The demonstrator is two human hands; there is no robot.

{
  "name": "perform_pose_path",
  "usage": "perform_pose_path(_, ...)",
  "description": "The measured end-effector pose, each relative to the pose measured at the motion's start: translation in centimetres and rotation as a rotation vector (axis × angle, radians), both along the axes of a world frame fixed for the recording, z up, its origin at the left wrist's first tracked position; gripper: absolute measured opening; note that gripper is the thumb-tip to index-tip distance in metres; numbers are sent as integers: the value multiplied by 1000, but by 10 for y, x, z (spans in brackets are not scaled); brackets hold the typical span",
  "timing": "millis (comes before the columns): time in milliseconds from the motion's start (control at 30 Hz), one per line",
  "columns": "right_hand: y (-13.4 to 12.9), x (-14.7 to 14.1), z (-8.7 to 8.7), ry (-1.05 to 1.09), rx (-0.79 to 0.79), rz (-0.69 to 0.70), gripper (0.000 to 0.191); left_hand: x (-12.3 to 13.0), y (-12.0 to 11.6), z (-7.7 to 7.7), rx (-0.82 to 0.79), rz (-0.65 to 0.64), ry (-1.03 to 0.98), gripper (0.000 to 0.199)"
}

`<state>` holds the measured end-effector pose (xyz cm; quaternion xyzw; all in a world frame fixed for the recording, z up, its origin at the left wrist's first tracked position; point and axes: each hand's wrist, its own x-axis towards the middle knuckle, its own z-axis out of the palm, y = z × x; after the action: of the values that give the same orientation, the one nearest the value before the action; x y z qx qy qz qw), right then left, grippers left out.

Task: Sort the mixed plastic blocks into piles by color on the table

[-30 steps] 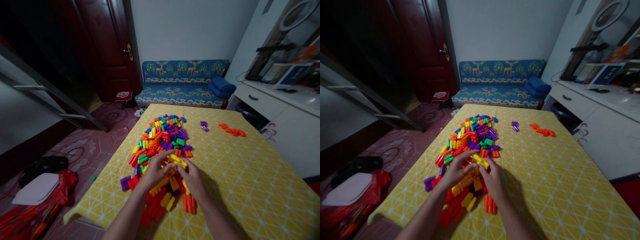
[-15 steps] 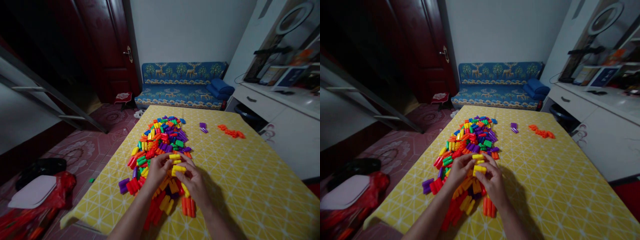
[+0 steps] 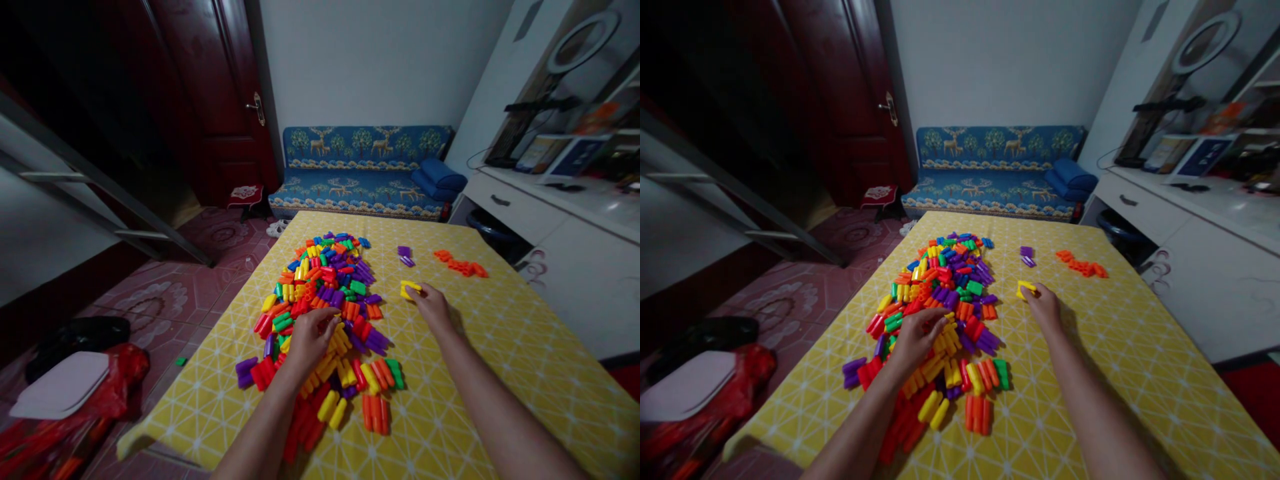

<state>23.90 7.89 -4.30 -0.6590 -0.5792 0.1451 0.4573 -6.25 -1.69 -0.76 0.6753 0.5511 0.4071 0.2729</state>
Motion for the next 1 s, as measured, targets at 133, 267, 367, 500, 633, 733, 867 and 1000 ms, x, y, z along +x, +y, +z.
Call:
perform_pose_path(133,10,20,-22,-71,-35,-49,37,1,1,-5,21,11,-8,21)
perform_pose_path(267,10,34,-43,-35,86,-210,46,1,3,-5,20,29,-19,20)
perform_pose_path(367,13,40,-50,-144,83,-301,41,0,3,-5,23,27,-32,19)
perform_pose_path(500,20,37,-51,-276,131,-322,39,0,2,-7,33,19,-30,19)
perform_pose_path(633,19,29,-48,-278,344,-379,46,0,1,-7,40,26,-37,19)
perform_pose_path(733,8,21,-40,-356,444,-231,31,-1,0,-2,44,23,-46,19)
perform_pose_path(867,-2,11,-29,-580,295,123,20,-5,-2,8,48,20,-37,20)
perform_pose_path(1000,-1,4,-25,-680,168,120,24,-12,-2,17,66,-31,6,22)
